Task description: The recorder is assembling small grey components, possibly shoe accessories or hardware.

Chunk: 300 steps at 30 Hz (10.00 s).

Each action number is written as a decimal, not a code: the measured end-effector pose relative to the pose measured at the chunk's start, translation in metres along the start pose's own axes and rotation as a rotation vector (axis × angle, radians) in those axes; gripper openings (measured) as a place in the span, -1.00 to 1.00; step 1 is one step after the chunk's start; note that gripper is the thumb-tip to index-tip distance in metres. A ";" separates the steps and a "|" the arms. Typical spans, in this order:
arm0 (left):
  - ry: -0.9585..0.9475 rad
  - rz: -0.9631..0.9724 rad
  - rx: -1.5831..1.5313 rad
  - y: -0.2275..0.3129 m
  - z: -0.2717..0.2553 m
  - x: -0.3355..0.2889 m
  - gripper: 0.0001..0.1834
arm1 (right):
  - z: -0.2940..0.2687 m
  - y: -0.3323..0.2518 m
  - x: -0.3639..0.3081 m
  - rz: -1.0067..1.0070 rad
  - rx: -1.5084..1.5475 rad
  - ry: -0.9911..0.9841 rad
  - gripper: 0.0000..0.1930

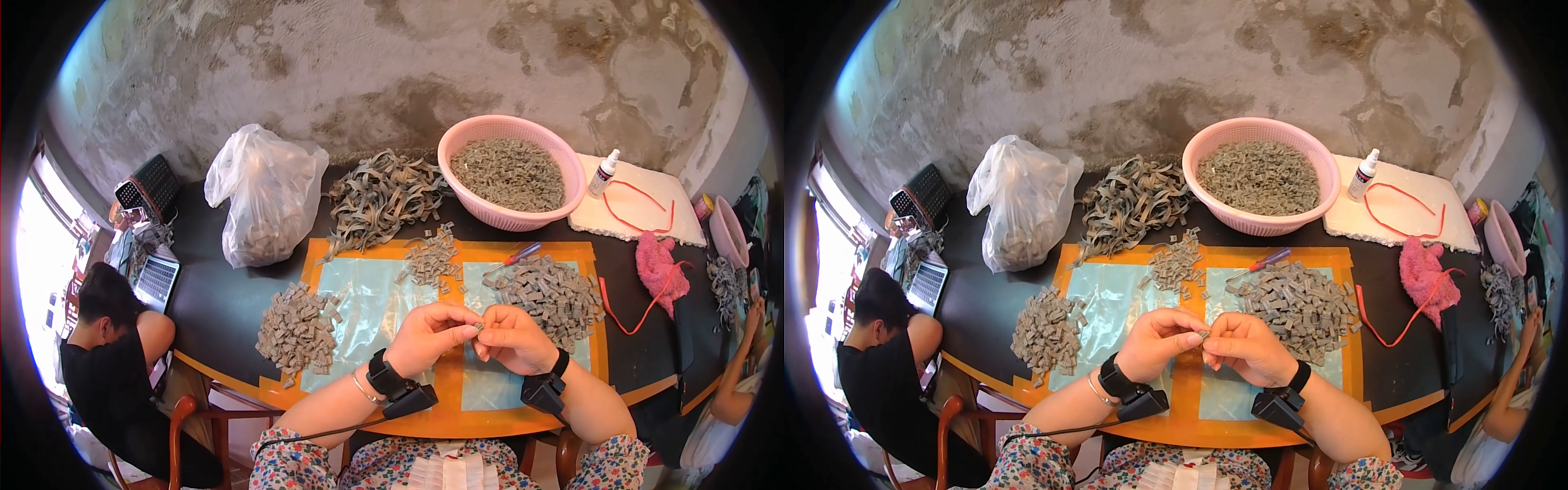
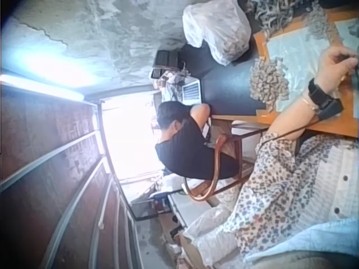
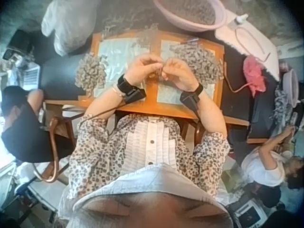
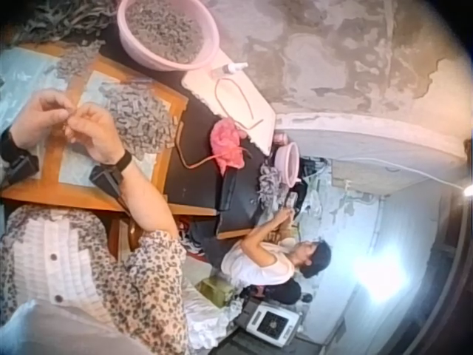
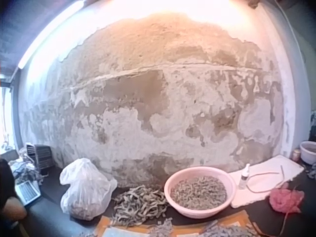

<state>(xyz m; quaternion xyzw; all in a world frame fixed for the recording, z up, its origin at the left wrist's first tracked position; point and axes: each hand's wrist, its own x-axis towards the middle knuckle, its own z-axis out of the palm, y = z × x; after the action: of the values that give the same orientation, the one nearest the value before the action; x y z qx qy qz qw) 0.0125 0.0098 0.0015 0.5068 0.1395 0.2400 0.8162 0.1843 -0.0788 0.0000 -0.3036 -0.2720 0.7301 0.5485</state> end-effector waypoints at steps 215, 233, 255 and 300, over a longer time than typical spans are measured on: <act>-0.024 0.242 0.602 0.011 0.005 -0.004 -0.80 | 0.000 0.001 -0.003 -0.104 0.007 -0.061 -0.87; 0.012 0.123 0.647 0.020 0.002 -0.003 -0.82 | 0.002 -0.004 -0.003 -0.130 -0.383 -0.065 -0.87; 0.138 -0.257 0.109 0.006 -0.014 0.006 -0.84 | 0.002 -0.006 0.004 -0.202 -0.755 0.302 -0.85; 0.242 0.016 0.128 0.010 0.005 0.002 -0.86 | 0.001 0.000 0.002 -0.214 -0.443 0.243 -0.91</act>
<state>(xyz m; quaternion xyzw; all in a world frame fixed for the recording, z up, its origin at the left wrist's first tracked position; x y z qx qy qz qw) 0.0137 0.0106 0.0122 0.5262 0.2480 0.2964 0.7575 0.1833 -0.0764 0.0004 -0.4712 -0.3878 0.5489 0.5712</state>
